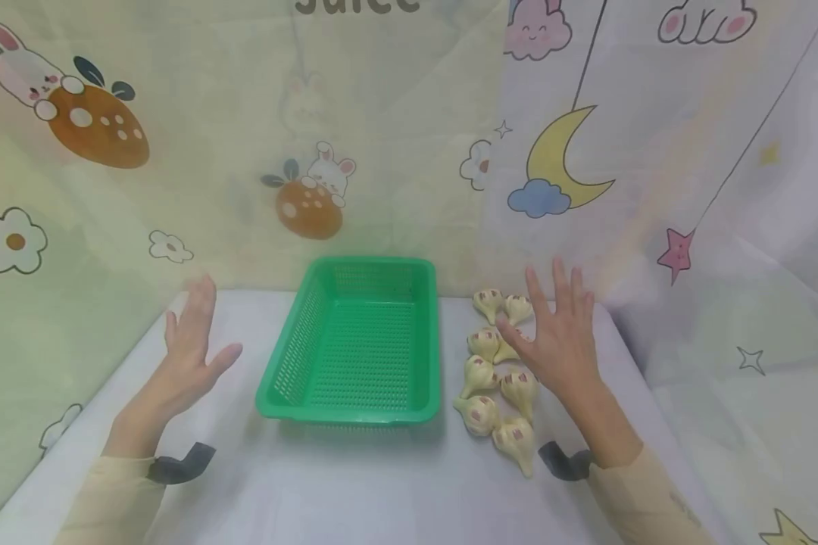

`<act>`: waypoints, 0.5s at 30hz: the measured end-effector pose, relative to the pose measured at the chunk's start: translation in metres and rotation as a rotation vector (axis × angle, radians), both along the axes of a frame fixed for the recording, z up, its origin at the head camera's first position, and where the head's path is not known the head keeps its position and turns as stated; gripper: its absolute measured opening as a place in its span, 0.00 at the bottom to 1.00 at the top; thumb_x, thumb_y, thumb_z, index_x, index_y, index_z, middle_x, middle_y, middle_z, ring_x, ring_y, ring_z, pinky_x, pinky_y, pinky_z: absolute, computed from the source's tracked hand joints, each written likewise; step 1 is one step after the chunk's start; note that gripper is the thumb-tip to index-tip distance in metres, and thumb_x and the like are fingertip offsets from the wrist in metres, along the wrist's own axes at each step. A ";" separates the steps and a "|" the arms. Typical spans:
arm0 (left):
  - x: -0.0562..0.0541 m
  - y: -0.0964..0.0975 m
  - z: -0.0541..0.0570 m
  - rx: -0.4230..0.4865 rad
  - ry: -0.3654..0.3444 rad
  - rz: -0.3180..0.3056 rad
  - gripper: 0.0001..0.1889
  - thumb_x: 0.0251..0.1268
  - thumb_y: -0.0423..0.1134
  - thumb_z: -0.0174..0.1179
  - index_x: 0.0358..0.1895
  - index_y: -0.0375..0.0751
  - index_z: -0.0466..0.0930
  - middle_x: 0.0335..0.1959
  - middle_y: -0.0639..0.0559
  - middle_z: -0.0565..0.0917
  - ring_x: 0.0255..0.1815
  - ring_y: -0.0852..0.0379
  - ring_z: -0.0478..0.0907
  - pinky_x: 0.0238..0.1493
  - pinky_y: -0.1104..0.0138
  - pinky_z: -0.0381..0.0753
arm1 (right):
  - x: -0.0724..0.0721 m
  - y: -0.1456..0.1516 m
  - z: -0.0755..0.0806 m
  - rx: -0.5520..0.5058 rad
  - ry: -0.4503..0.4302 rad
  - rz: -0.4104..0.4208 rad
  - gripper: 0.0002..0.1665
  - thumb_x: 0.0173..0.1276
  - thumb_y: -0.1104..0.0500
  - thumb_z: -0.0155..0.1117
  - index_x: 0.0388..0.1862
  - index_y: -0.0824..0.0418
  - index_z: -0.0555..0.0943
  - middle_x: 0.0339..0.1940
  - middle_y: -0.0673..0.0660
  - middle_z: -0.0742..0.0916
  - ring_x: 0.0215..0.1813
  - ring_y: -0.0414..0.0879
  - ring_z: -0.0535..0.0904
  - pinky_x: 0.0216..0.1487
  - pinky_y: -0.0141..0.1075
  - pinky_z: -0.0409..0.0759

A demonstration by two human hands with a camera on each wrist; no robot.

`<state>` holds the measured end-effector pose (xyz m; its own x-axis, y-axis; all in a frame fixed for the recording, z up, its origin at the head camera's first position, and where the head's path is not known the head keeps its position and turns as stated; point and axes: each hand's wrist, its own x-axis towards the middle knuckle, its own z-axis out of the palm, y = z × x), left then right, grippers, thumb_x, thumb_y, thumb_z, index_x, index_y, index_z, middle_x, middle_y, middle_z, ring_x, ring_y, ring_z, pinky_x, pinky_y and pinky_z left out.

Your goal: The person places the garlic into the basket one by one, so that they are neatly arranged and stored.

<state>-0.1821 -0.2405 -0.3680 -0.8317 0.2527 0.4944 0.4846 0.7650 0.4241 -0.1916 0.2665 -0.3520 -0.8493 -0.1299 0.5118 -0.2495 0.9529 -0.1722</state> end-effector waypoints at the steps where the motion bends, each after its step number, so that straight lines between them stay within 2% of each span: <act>1: 0.000 0.001 -0.001 -0.005 -0.007 -0.003 0.47 0.64 0.52 0.54 0.77 0.54 0.30 0.79 0.53 0.34 0.78 0.47 0.28 0.66 0.37 0.19 | 0.001 0.000 -0.001 -0.003 0.002 0.003 0.52 0.64 0.32 0.53 0.78 0.52 0.47 0.79 0.61 0.43 0.78 0.64 0.33 0.68 0.69 0.40; 9: 0.004 0.007 -0.009 -0.037 -0.072 -0.050 0.49 0.63 0.51 0.56 0.77 0.53 0.30 0.79 0.50 0.36 0.79 0.48 0.29 0.66 0.37 0.20 | 0.007 0.005 -0.008 -0.031 0.009 0.017 0.50 0.65 0.36 0.56 0.78 0.54 0.50 0.79 0.61 0.46 0.78 0.63 0.37 0.70 0.66 0.42; 15: 0.003 0.015 -0.023 -0.079 -0.156 -0.056 0.50 0.62 0.54 0.56 0.77 0.50 0.31 0.79 0.50 0.35 0.79 0.46 0.30 0.67 0.37 0.23 | 0.011 0.010 -0.016 -0.053 0.017 0.048 0.49 0.63 0.41 0.62 0.77 0.57 0.53 0.78 0.63 0.50 0.78 0.64 0.41 0.71 0.63 0.46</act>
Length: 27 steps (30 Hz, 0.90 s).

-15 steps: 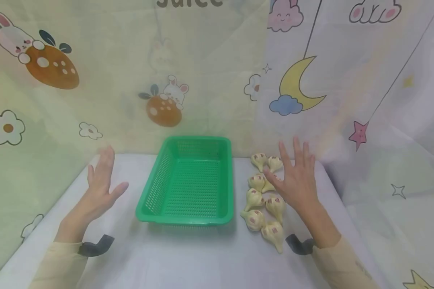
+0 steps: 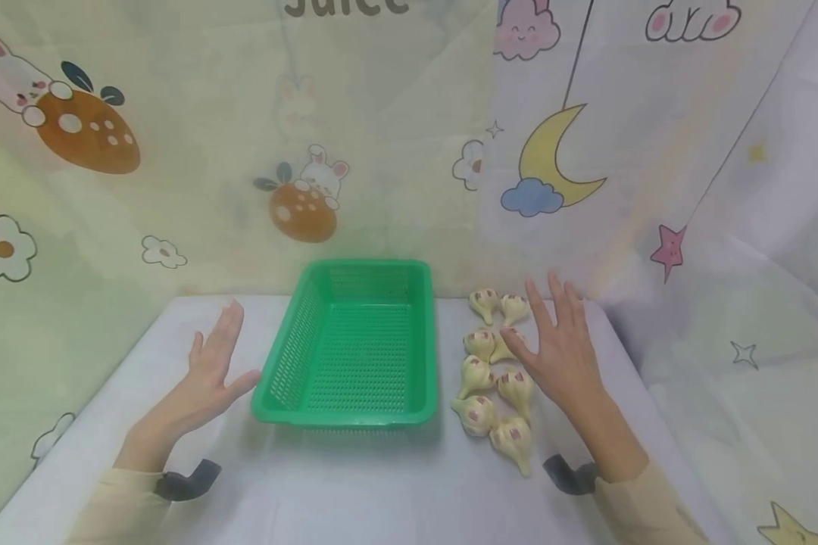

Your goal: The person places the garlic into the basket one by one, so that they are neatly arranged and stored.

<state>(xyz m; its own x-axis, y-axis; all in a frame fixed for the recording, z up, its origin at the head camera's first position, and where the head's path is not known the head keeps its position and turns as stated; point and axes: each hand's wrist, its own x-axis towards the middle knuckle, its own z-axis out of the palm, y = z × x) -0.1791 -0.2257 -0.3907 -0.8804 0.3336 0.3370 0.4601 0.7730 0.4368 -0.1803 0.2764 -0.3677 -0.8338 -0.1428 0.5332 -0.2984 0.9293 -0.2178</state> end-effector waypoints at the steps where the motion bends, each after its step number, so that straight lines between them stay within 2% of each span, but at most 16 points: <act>1: 0.001 0.001 -0.003 -0.009 -0.010 0.002 0.50 0.62 0.55 0.57 0.77 0.49 0.31 0.79 0.50 0.35 0.78 0.45 0.30 0.67 0.36 0.23 | 0.001 0.001 -0.002 0.004 0.003 0.008 0.49 0.64 0.42 0.62 0.76 0.57 0.53 0.78 0.64 0.51 0.77 0.64 0.42 0.71 0.62 0.47; 6: 0.002 0.006 -0.012 -0.034 -0.054 -0.005 0.52 0.61 0.56 0.57 0.77 0.49 0.29 0.79 0.52 0.33 0.79 0.46 0.31 0.67 0.36 0.25 | 0.006 0.003 -0.010 0.046 0.006 0.033 0.46 0.67 0.42 0.58 0.76 0.59 0.54 0.76 0.67 0.54 0.76 0.65 0.48 0.70 0.61 0.52; 12: 0.002 0.008 -0.017 -0.061 -0.097 -0.012 0.53 0.60 0.58 0.57 0.77 0.48 0.29 0.79 0.51 0.32 0.78 0.43 0.32 0.66 0.34 0.27 | 0.020 0.005 -0.019 0.083 -0.059 0.048 0.49 0.63 0.46 0.64 0.77 0.57 0.53 0.75 0.67 0.57 0.74 0.66 0.52 0.66 0.63 0.58; 16: 0.005 0.010 -0.020 -0.066 -0.123 -0.003 0.55 0.58 0.58 0.59 0.77 0.47 0.29 0.79 0.49 0.33 0.78 0.40 0.33 0.66 0.34 0.29 | 0.027 0.008 -0.025 0.098 -0.064 0.097 0.48 0.61 0.47 0.67 0.76 0.54 0.56 0.74 0.63 0.62 0.69 0.66 0.61 0.60 0.62 0.66; 19: 0.006 0.011 -0.023 -0.066 -0.137 -0.004 0.56 0.56 0.58 0.60 0.77 0.47 0.29 0.79 0.49 0.33 0.78 0.40 0.34 0.66 0.33 0.29 | 0.032 0.012 -0.030 0.125 0.010 0.196 0.38 0.67 0.40 0.58 0.71 0.54 0.66 0.71 0.60 0.68 0.64 0.62 0.69 0.55 0.57 0.71; 21: 0.006 0.011 -0.025 -0.061 -0.151 -0.007 0.56 0.56 0.57 0.61 0.77 0.47 0.29 0.79 0.49 0.33 0.78 0.41 0.33 0.67 0.34 0.28 | 0.035 0.015 -0.032 0.153 0.084 0.292 0.34 0.70 0.36 0.50 0.66 0.55 0.73 0.67 0.59 0.73 0.60 0.59 0.73 0.60 0.46 0.71; 24: 0.006 0.011 -0.028 -0.051 -0.167 -0.012 0.56 0.56 0.57 0.61 0.77 0.46 0.29 0.79 0.50 0.32 0.78 0.42 0.32 0.67 0.35 0.28 | 0.038 0.020 -0.035 0.208 0.179 0.465 0.32 0.74 0.36 0.41 0.60 0.56 0.78 0.61 0.59 0.79 0.56 0.55 0.75 0.69 0.31 0.60; 27: 0.006 0.011 -0.030 -0.053 -0.180 -0.013 0.57 0.55 0.60 0.61 0.77 0.47 0.29 0.79 0.49 0.33 0.78 0.42 0.32 0.67 0.34 0.28 | 0.041 0.023 -0.037 0.258 0.199 0.609 0.27 0.75 0.41 0.43 0.60 0.53 0.78 0.60 0.56 0.80 0.56 0.52 0.76 0.72 0.23 0.49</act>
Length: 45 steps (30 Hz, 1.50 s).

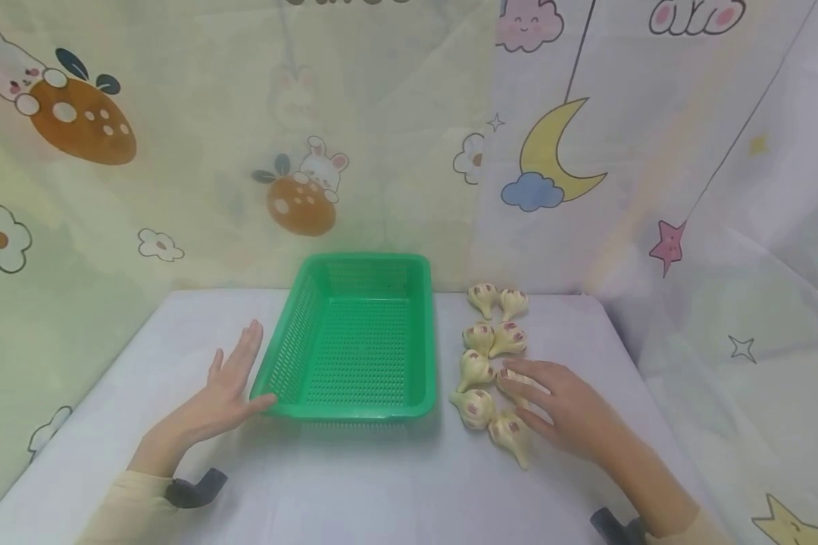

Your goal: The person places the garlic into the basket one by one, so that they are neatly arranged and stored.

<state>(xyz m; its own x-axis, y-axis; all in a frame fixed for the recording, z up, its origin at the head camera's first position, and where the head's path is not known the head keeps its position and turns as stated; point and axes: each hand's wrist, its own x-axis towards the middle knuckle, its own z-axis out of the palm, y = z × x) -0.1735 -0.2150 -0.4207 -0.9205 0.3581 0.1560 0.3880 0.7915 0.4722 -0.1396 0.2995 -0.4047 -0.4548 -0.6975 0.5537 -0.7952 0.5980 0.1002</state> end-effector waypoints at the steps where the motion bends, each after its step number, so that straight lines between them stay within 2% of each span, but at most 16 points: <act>1: 0.000 0.000 0.000 0.002 -0.003 -0.003 0.58 0.54 0.60 0.61 0.77 0.47 0.29 0.79 0.48 0.33 0.78 0.41 0.33 0.67 0.34 0.29 | 0.001 0.001 -0.001 0.024 -0.005 0.036 0.26 0.75 0.42 0.43 0.61 0.53 0.78 0.60 0.55 0.80 0.56 0.51 0.76 0.72 0.24 0.48; 3: 0.000 0.000 -0.002 -0.002 -0.012 -0.010 0.58 0.54 0.62 0.61 0.77 0.47 0.29 0.79 0.48 0.33 0.78 0.41 0.33 0.66 0.34 0.29 | 0.002 0.003 -0.005 0.070 -0.019 0.087 0.25 0.76 0.44 0.42 0.61 0.52 0.78 0.60 0.53 0.80 0.56 0.49 0.76 0.73 0.25 0.49; 9: -0.001 0.000 -0.006 -0.001 -0.017 -0.020 0.58 0.54 0.61 0.62 0.77 0.46 0.30 0.79 0.46 0.34 0.78 0.41 0.34 0.67 0.34 0.31 | 0.007 0.010 -0.022 0.206 -0.089 0.107 0.29 0.78 0.47 0.28 0.58 0.45 0.79 0.58 0.51 0.81 0.56 0.47 0.76 0.74 0.25 0.41; 14: -0.002 0.000 -0.009 0.019 -0.029 -0.029 0.59 0.52 0.60 0.63 0.77 0.46 0.30 0.78 0.44 0.34 0.77 0.38 0.35 0.67 0.34 0.31 | 0.011 0.012 -0.037 0.232 -0.110 0.149 0.33 0.76 0.51 0.21 0.58 0.45 0.79 0.58 0.52 0.81 0.57 0.49 0.77 0.75 0.27 0.38; 21: -0.006 -0.002 -0.015 0.021 -0.066 -0.027 0.59 0.52 0.61 0.63 0.77 0.49 0.29 0.78 0.46 0.32 0.77 0.38 0.40 0.69 0.36 0.32 | 0.012 0.013 -0.054 0.247 -0.116 0.147 0.34 0.77 0.49 0.20 0.60 0.43 0.78 0.61 0.49 0.80 0.58 0.46 0.77 0.75 0.27 0.38; 25: -0.008 -0.003 -0.018 0.038 -0.076 -0.041 0.60 0.50 0.57 0.66 0.77 0.47 0.30 0.78 0.44 0.33 0.76 0.36 0.44 0.68 0.35 0.34 | 0.013 0.013 -0.057 0.250 -0.092 0.132 0.34 0.77 0.50 0.19 0.59 0.42 0.78 0.62 0.49 0.78 0.58 0.44 0.76 0.71 0.29 0.52; 28: -0.008 -0.003 -0.019 0.049 -0.090 -0.045 0.61 0.49 0.58 0.66 0.77 0.45 0.31 0.78 0.42 0.34 0.76 0.36 0.45 0.68 0.35 0.35 | 0.013 0.013 -0.058 0.250 -0.082 0.121 0.34 0.78 0.51 0.19 0.60 0.42 0.77 0.63 0.49 0.78 0.58 0.43 0.75 0.67 0.30 0.56; 37: -0.010 -0.003 -0.020 0.103 -0.125 -0.075 0.61 0.48 0.60 0.66 0.77 0.44 0.31 0.78 0.39 0.36 0.77 0.36 0.41 0.68 0.35 0.39 | 0.012 0.012 -0.063 0.260 -0.064 0.064 0.32 0.81 0.51 0.20 0.63 0.44 0.75 0.64 0.49 0.77 0.60 0.42 0.73 0.74 0.25 0.38; 38: -0.011 -0.003 -0.021 0.108 -0.130 -0.079 0.62 0.48 0.61 0.65 0.77 0.45 0.30 0.78 0.38 0.36 0.77 0.36 0.41 0.68 0.35 0.39 | 0.012 0.012 -0.064 0.268 -0.060 0.052 0.33 0.81 0.51 0.19 0.63 0.44 0.75 0.65 0.48 0.77 0.60 0.42 0.73 0.74 0.26 0.42; 40: -0.013 -0.003 -0.022 0.118 -0.136 -0.089 0.62 0.48 0.63 0.65 0.77 0.45 0.29 0.78 0.39 0.36 0.77 0.36 0.41 0.68 0.34 0.39 | 0.010 0.013 -0.065 0.262 -0.048 0.053 0.33 0.81 0.52 0.19 0.63 0.45 0.75 0.65 0.50 0.77 0.59 0.43 0.73 0.74 0.27 0.42; 44: -0.015 -0.004 -0.024 0.151 -0.159 -0.104 0.64 0.48 0.64 0.65 0.76 0.46 0.26 0.78 0.40 0.36 0.77 0.37 0.39 0.67 0.34 0.39 | 0.008 0.014 -0.068 0.266 -0.029 0.045 0.33 0.80 0.54 0.19 0.63 0.47 0.75 0.65 0.52 0.76 0.59 0.43 0.72 0.74 0.28 0.41; 45: -0.016 -0.004 -0.025 0.161 -0.165 -0.107 0.64 0.48 0.63 0.65 0.76 0.46 0.25 0.78 0.41 0.35 0.77 0.38 0.39 0.67 0.34 0.39 | 0.007 0.014 -0.068 0.258 -0.024 0.049 0.32 0.81 0.54 0.19 0.63 0.48 0.75 0.65 0.52 0.76 0.59 0.43 0.73 0.74 0.26 0.37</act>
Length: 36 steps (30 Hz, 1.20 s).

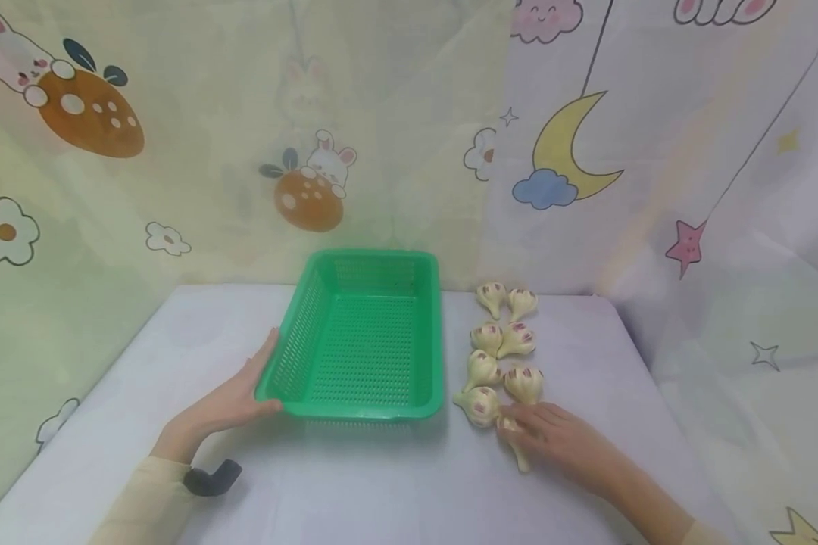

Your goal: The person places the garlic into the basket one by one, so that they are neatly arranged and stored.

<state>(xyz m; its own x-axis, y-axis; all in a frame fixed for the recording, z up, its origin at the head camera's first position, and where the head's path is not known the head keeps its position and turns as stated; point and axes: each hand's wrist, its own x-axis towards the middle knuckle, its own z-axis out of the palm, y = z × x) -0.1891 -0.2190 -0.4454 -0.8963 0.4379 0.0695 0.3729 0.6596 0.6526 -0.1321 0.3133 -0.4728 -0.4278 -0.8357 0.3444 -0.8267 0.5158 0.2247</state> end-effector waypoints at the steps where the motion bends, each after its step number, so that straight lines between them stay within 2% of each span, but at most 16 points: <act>1: 0.000 0.000 0.000 0.014 -0.010 -0.005 0.64 0.48 0.62 0.66 0.76 0.46 0.24 0.78 0.41 0.35 0.77 0.38 0.38 0.67 0.33 0.39 | 0.000 0.000 -0.001 -0.005 0.006 -0.002 0.33 0.80 0.54 0.19 0.63 0.48 0.75 0.65 0.52 0.76 0.58 0.43 0.73 0.74 0.26 0.37; 4: -0.001 -0.001 -0.001 0.049 -0.034 -0.019 0.64 0.49 0.62 0.65 0.76 0.47 0.23 0.78 0.42 0.35 0.77 0.38 0.39 0.67 0.33 0.40 | 0.000 -0.002 -0.003 -0.017 0.009 -0.011 0.33 0.80 0.54 0.19 0.62 0.49 0.75 0.65 0.52 0.76 0.58 0.42 0.73 0.74 0.25 0.38; 9: -0.002 -0.002 -0.002 0.127 -0.086 -0.049 0.66 0.47 0.64 0.66 0.75 0.48 0.22 0.78 0.41 0.35 0.76 0.37 0.41 0.68 0.38 0.50 | -0.001 -0.003 -0.006 -0.036 0.003 -0.021 0.32 0.81 0.53 0.20 0.61 0.51 0.76 0.64 0.51 0.77 0.58 0.44 0.73 0.74 0.25 0.39; 14: -0.004 -0.003 -0.003 0.173 -0.135 -0.070 0.69 0.44 0.64 0.69 0.75 0.50 0.21 0.78 0.41 0.36 0.75 0.39 0.49 0.67 0.42 0.57 | -0.001 -0.006 -0.006 -0.059 0.033 -0.005 0.31 0.81 0.53 0.22 0.60 0.53 0.77 0.62 0.52 0.78 0.57 0.48 0.74 0.74 0.26 0.39; 17: -0.004 -0.003 -0.002 0.187 -0.164 -0.072 0.69 0.43 0.62 0.71 0.75 0.54 0.20 0.78 0.41 0.37 0.73 0.41 0.54 0.66 0.44 0.59 | -0.002 -0.007 -0.005 -0.064 0.034 -0.012 0.31 0.81 0.52 0.23 0.60 0.54 0.77 0.62 0.52 0.78 0.57 0.48 0.74 0.74 0.26 0.39; 21: -0.004 -0.002 0.000 0.201 -0.201 -0.068 0.69 0.44 0.53 0.73 0.75 0.56 0.20 0.77 0.40 0.40 0.68 0.44 0.62 0.63 0.47 0.64 | -0.001 -0.007 -0.004 -0.072 0.017 -0.043 0.31 0.81 0.51 0.23 0.60 0.54 0.77 0.61 0.52 0.79 0.56 0.48 0.75 0.74 0.24 0.40; 24: -0.003 -0.001 0.001 0.217 -0.235 -0.063 0.68 0.45 0.49 0.73 0.74 0.58 0.20 0.76 0.41 0.44 0.63 0.46 0.66 0.60 0.52 0.68 | -0.001 -0.006 -0.002 -0.082 0.018 -0.063 0.32 0.80 0.48 0.24 0.59 0.54 0.78 0.60 0.52 0.80 0.54 0.46 0.77 0.70 0.27 0.55; 26: -0.003 -0.001 0.000 0.223 -0.251 -0.060 0.68 0.45 0.47 0.73 0.74 0.61 0.19 0.76 0.41 0.46 0.61 0.47 0.68 0.58 0.54 0.69 | -0.001 -0.005 -0.001 -0.091 0.026 -0.069 0.33 0.79 0.47 0.24 0.58 0.54 0.79 0.58 0.51 0.81 0.52 0.45 0.79 0.62 0.30 0.66; 28: -0.003 -0.001 0.000 0.225 -0.266 -0.054 0.67 0.46 0.48 0.73 0.74 0.63 0.19 0.75 0.42 0.47 0.60 0.48 0.69 0.57 0.55 0.70 | -0.002 -0.005 -0.001 -0.098 0.034 -0.073 0.33 0.79 0.45 0.26 0.57 0.54 0.79 0.56 0.51 0.81 0.50 0.45 0.80 0.52 0.34 0.73; 30: -0.003 -0.001 0.000 0.217 -0.271 -0.044 0.67 0.46 0.48 0.73 0.73 0.64 0.19 0.75 0.42 0.48 0.59 0.49 0.69 0.57 0.55 0.70 | -0.003 -0.004 0.000 -0.109 0.031 -0.070 0.32 0.78 0.44 0.27 0.57 0.54 0.80 0.55 0.52 0.82 0.49 0.46 0.81 0.48 0.37 0.75; 36: -0.003 -0.002 0.001 0.185 -0.264 -0.020 0.67 0.46 0.51 0.72 0.74 0.61 0.20 0.76 0.43 0.47 0.62 0.48 0.67 0.60 0.53 0.67 | -0.005 -0.002 0.001 -0.110 0.014 -0.080 0.33 0.76 0.41 0.28 0.57 0.52 0.79 0.55 0.54 0.82 0.48 0.47 0.81 0.46 0.38 0.77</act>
<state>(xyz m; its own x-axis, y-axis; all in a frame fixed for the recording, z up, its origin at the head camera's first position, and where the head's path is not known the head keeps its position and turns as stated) -0.1917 -0.2213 -0.4439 -0.8854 0.4572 -0.0839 0.1867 0.5151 0.8365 -0.1372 0.3116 -0.4717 -0.4858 -0.7559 0.4389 -0.7793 0.6020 0.1742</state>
